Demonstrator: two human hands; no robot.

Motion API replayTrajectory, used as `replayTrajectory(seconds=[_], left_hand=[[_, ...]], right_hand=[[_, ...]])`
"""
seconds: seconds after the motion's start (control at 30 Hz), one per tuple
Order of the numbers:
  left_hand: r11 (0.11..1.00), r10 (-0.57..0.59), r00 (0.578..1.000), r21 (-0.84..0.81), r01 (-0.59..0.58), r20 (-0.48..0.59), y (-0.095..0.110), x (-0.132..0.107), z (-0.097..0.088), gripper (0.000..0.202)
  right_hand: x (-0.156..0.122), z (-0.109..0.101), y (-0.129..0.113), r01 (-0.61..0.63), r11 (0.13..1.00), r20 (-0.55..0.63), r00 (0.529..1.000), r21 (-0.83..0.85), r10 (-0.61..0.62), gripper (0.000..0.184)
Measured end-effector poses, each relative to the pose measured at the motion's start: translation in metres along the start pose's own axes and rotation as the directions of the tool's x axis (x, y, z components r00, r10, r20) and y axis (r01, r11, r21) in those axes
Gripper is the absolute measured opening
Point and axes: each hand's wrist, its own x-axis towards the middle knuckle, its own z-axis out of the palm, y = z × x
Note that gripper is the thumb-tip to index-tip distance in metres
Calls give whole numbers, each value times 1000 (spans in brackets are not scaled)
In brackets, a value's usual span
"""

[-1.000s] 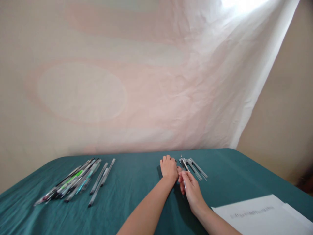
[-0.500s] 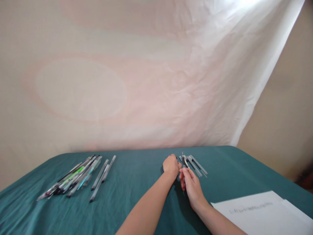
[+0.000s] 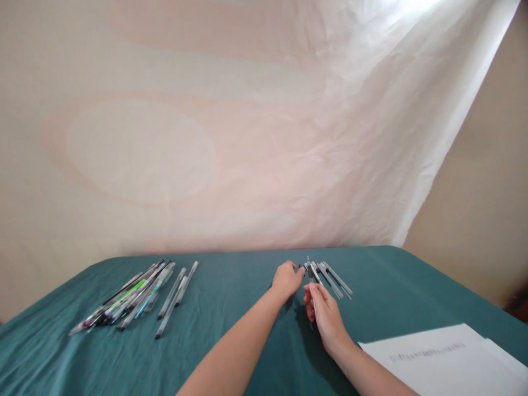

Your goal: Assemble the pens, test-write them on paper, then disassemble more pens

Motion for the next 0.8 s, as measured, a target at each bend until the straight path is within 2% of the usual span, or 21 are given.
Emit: replayTrajectory(seconds=[0.1, 0.17, 0.23, 0.3, 0.47, 0.8], left_hand=[[987, 43, 996, -161, -30, 77, -6, -15, -12, 47], [938, 89, 988, -345, -42, 123, -11, -29, -21, 50], [796, 148, 977, -605, -25, 156, -17, -45, -29, 48], [646, 176, 972, -763, 5, 155, -23, -58, -36, 46], [554, 118, 988, -832, 18, 100, -34, -72, -44, 44], [317, -56, 998, -948, 31, 14, -53, -63, -44, 30]], right_hand=[[-1, 1, -1, -2, 999, 59, 998, -37, 4, 32], [-3, 2, -2, 6, 997, 116, 993, -81, 4, 32], [-4, 3, -2, 27, 990, 173, 985, -136, -4, 32], [-6, 4, -3, 59, 980, 225, 974, -192, -14, 32], [-9, 7, -2, 138, 944, 319, 947, -298, -38, 32], [-12, 9, -4, 195, 887, 402, 916, -418, -13, 29]])
